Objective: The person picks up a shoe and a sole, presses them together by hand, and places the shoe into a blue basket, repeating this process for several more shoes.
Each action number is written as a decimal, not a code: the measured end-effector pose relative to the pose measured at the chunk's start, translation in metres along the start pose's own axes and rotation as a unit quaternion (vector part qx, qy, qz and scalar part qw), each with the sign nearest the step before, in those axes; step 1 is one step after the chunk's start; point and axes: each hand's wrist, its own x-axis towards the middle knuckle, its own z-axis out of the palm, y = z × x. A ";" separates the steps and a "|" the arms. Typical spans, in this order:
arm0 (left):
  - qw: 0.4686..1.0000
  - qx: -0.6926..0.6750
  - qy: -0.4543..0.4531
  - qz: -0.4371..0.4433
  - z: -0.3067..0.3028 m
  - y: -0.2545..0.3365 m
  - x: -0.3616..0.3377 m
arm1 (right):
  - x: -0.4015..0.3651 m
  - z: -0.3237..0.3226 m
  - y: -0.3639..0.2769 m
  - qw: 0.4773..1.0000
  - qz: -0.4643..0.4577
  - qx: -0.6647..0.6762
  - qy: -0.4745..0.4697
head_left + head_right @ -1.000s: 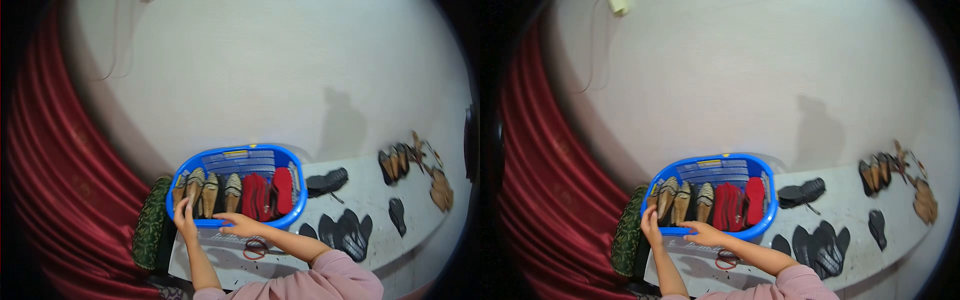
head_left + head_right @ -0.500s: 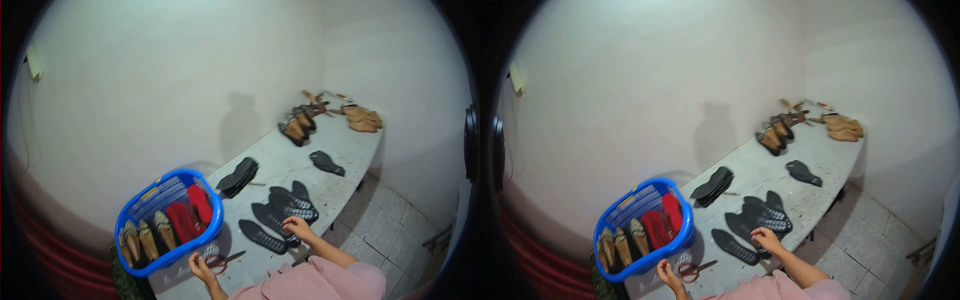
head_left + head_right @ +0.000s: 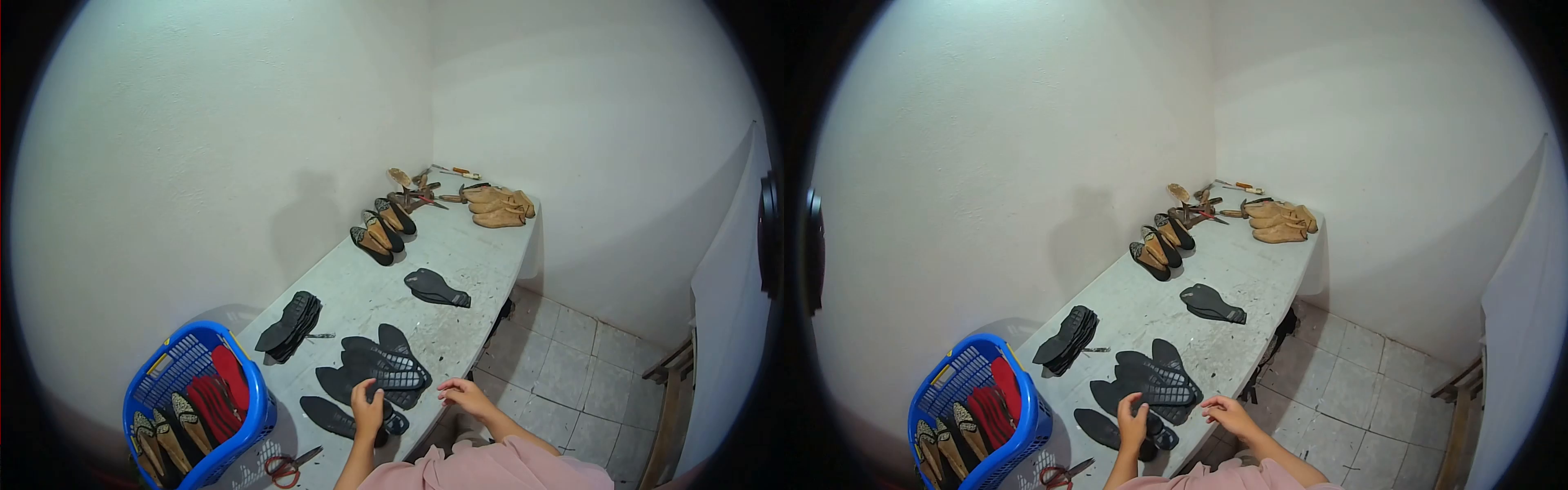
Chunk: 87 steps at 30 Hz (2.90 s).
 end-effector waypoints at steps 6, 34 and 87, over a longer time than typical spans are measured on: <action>0.982 0.175 -0.061 0.023 0.090 -0.033 0.053 | 0.072 -0.059 -0.023 1.000 0.019 0.020 -0.015; 0.873 0.453 -0.124 -0.132 0.184 -0.057 0.120 | 0.600 -0.121 -0.173 0.762 -0.153 -0.610 0.155; 0.809 -0.414 0.005 -0.418 -0.019 0.020 -0.060 | 0.022 0.038 -0.043 0.913 -0.259 -0.231 -0.212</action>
